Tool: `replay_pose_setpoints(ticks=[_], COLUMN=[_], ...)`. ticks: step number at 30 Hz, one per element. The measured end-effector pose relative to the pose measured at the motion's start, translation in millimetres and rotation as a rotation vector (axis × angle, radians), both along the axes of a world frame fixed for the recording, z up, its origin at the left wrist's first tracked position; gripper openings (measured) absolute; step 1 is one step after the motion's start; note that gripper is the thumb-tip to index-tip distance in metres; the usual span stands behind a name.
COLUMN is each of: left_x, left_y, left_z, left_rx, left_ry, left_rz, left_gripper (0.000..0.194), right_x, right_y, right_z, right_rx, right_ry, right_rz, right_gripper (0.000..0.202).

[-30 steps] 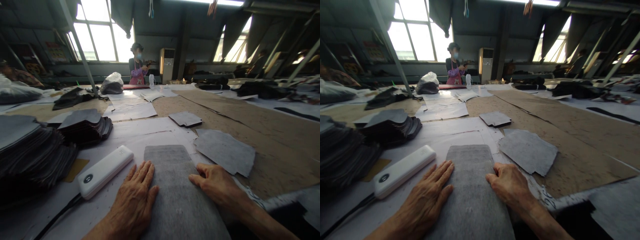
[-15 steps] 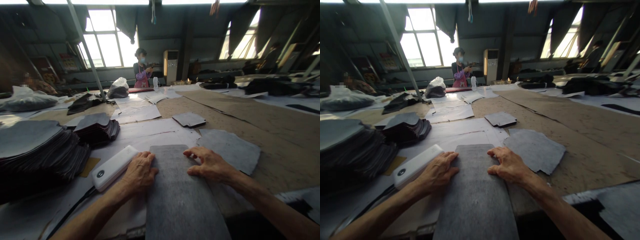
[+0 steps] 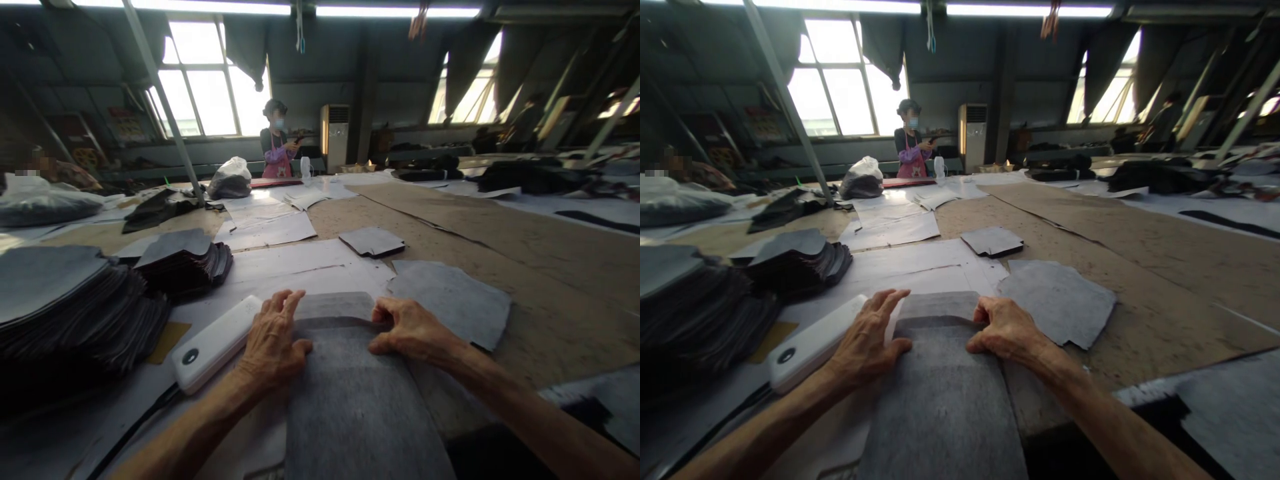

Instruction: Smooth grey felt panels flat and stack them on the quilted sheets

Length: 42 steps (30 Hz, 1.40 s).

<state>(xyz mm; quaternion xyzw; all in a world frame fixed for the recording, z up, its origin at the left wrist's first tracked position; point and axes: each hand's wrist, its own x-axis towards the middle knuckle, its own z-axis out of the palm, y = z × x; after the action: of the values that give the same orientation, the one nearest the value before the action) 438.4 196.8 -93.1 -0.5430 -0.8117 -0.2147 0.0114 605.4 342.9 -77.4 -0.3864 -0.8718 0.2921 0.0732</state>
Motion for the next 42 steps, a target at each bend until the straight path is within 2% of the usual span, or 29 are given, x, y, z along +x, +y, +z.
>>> replay_pose_setpoints(ticks=[4, 9, 12, 18, 23, 34, 42], left_x=[-1.5, 0.8, 1.3, -0.1, 3.3, 1.1, 1.8], left_y=[3.8, 5.2, 0.6, -12.4, -12.1, -5.1, -5.8], left_z=[2.7, 6.2, 5.5, -3.2, -7.5, -5.6, -6.8], left_rx=[-0.12, -0.137, -0.144, -0.118, -0.106, -0.123, -0.14], left_ry=[-0.021, -0.016, -0.003, -0.082, -0.069, -0.117, -0.058], left_rz=[-0.091, -0.025, 0.027, 0.079, 0.11, 0.102, 0.088], left_gripper=[0.05, 0.022, 0.011, 0.02, 0.023, 0.023, 0.02], right_x=[2.8, 10.5, 15.8, 20.0, 16.2, 16.1, 14.5], right_y=[-3.1, -5.5, -9.3, -22.6, -27.8, -22.1, -21.6], right_z=[-3.9, -12.4, -14.8, -12.8, -12.1, -17.4, -14.1], right_rx=[-0.023, -0.03, -0.015, 0.006, 0.014, -0.075, -0.08], right_ry=[0.044, 0.056, 0.035, 0.004, -0.011, 0.059, 0.027], right_rz=[0.004, -0.036, -0.105, -0.229, -0.32, -0.327, -0.339], right_gripper=[0.035, 0.019, 0.024, 0.03, 0.029, 0.023, 0.022])
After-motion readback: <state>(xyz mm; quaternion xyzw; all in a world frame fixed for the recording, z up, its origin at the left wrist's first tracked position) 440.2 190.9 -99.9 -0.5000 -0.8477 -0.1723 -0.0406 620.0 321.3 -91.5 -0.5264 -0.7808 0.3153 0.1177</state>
